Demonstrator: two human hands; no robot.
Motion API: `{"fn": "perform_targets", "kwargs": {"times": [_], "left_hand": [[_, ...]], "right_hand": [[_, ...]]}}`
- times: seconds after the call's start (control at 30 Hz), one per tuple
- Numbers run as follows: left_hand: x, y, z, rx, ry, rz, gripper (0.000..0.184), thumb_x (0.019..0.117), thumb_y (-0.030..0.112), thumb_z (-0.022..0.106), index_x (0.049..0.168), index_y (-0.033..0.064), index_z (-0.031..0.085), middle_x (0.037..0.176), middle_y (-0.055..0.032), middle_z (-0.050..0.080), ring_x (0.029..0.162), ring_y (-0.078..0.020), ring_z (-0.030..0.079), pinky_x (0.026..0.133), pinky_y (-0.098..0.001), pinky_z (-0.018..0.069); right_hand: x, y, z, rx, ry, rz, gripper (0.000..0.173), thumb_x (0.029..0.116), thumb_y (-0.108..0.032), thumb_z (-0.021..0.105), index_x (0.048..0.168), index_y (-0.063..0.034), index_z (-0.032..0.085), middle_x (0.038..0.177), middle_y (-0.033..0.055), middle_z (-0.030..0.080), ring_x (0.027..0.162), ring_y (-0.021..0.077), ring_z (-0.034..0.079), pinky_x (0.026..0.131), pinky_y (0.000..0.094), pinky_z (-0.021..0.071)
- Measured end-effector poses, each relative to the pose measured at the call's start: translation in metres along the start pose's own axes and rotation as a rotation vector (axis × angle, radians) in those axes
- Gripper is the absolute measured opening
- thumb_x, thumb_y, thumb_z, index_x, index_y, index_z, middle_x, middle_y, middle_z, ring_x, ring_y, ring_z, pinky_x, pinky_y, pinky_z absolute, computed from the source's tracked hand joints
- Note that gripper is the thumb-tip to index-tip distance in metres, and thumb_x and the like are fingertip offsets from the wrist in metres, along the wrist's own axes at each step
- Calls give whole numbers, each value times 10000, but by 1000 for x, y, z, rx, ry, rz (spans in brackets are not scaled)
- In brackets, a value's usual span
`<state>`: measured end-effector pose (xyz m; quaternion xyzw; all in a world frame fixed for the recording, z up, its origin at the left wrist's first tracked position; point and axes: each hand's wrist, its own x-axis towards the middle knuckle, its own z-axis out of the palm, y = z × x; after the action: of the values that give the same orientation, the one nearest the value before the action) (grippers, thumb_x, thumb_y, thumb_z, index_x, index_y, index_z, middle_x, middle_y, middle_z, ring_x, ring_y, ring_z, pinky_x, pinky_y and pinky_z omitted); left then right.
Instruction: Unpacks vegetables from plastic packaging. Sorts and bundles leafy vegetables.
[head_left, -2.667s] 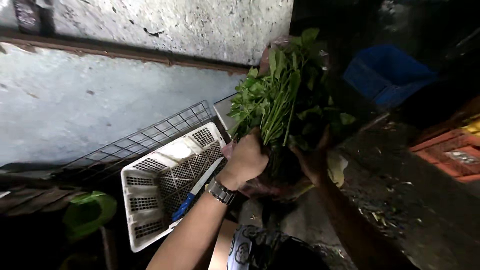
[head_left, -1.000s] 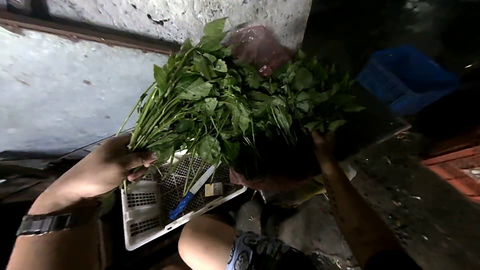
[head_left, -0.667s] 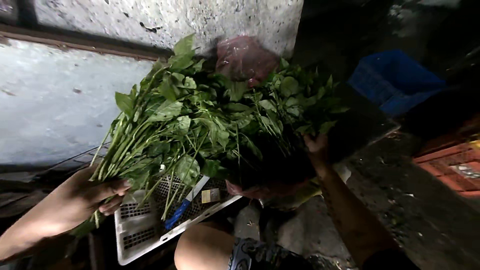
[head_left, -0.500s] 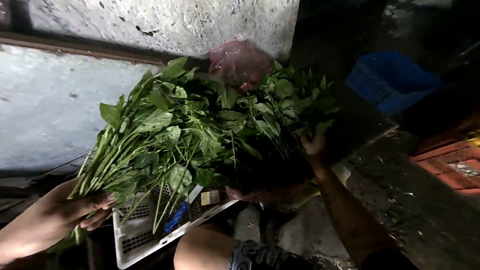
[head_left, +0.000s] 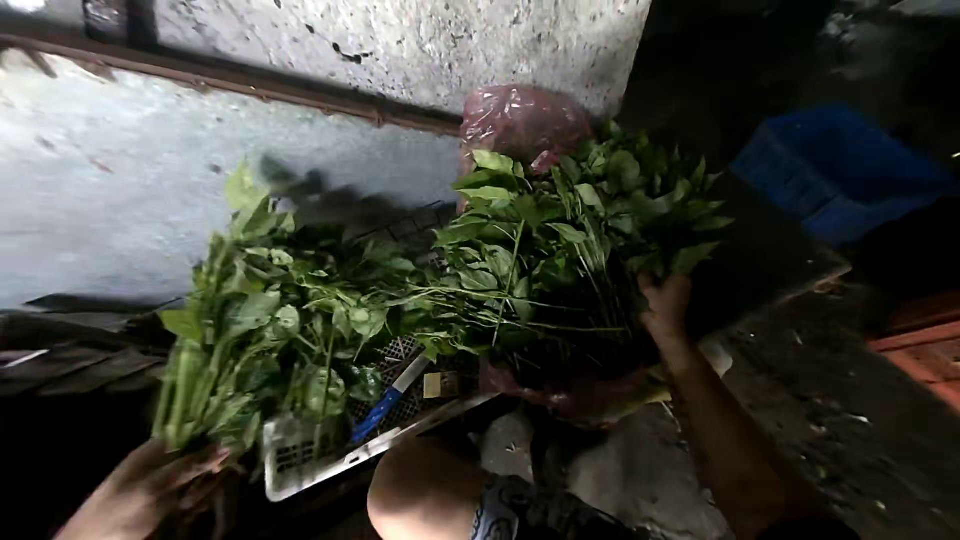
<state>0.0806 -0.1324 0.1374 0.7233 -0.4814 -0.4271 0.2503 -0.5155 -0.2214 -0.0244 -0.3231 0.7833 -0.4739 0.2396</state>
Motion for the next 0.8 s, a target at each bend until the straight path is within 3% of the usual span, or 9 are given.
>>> {"fn": "perform_targets", "kwargs": {"times": [0.07, 0.17, 0.27, 0.37, 0.43, 0.5, 0.6, 0.7, 0.8], "left_hand": [[9, -17, 29, -64, 66, -96, 295, 1004, 38, 548, 1289, 103, 510, 852, 78, 653, 625, 3, 601, 540, -178, 518], [36, -53, 68, -160, 96, -114, 311, 994, 45, 583, 1302, 52, 537, 835, -9, 661, 586, -49, 592, 490, -213, 507], [52, -74, 93, -165, 53, -137, 339, 1005, 85, 611, 1330, 44, 522, 869, -39, 645, 615, -77, 587, 525, -252, 517], [67, -85, 109, -162, 0, -138, 335, 993, 83, 622, 1314, 46, 535, 825, -57, 639, 563, -101, 562, 482, -274, 496], [71, -78, 120, -79, -24, -134, 393, 986, 96, 641, 1357, 56, 518, 905, -87, 643, 618, -129, 574, 525, -306, 507], [68, -65, 129, 35, -15, -120, 440, 965, 127, 689, 1368, 44, 533, 1042, -134, 667, 770, -187, 641, 669, -386, 568], [57, -44, 140, 158, 15, -87, 438, 954, 166, 705, 1342, 25, 560, 1126, -181, 679, 946, -269, 688, 841, -493, 579], [46, -29, 154, 158, 10, -60, 408, 953, 160, 682, 1318, 23, 562, 1101, -158, 681, 936, -249, 692, 839, -482, 583], [39, -20, 172, 92, -13, -4, 369, 954, 171, 682, 1283, 36, 585, 1071, -116, 695, 927, -193, 699, 838, -432, 595]], "right_hand": [[0, -2, 1, 14, 20, -7, 447, 968, -203, 716, 1304, 61, 585, 1148, 252, 662, 999, 317, 673, 895, 510, 554], [-9, -12, -12, 11, 180, -101, 808, 886, -325, 813, 1491, 31, 414, 1427, 265, 534, 1310, 345, 554, 1103, 488, 475], [-57, -50, -21, 12, 339, -583, 866, 932, -277, 713, 1565, 94, 252, 1580, 351, 305, 1494, 423, 313, 1237, 469, 305], [-119, -92, 24, -242, 35, -975, 796, 895, -501, 706, 1509, -53, 470, 1619, 271, 321, 1522, 434, 276, 1215, 618, 289], [-135, -94, 75, -520, -145, -999, 1022, 759, -767, 701, 1597, -272, 386, 1714, 183, 138, 1580, 413, 98, 1219, 712, 124], [-131, -87, 108, -708, -316, -890, 1154, 704, -776, 746, 1647, -358, 229, 1735, 143, -30, 1589, 389, -48, 1192, 754, 18], [-119, -71, 115, -740, -302, -844, 1120, 699, -629, 813, 1636, -385, 250, 1737, 120, 58, 1585, 408, 46, 1149, 793, 127], [-97, -58, 91, -696, -243, -843, 1101, 682, -510, 863, 1622, -333, 318, 1712, 162, 167, 1546, 482, 169, 1114, 775, 256], [-70, -55, 62, -684, -288, -749, 1127, 676, -388, 918, 1625, -292, 318, 1710, 201, 128, 1525, 520, 190, 1119, 749, 302]]}}
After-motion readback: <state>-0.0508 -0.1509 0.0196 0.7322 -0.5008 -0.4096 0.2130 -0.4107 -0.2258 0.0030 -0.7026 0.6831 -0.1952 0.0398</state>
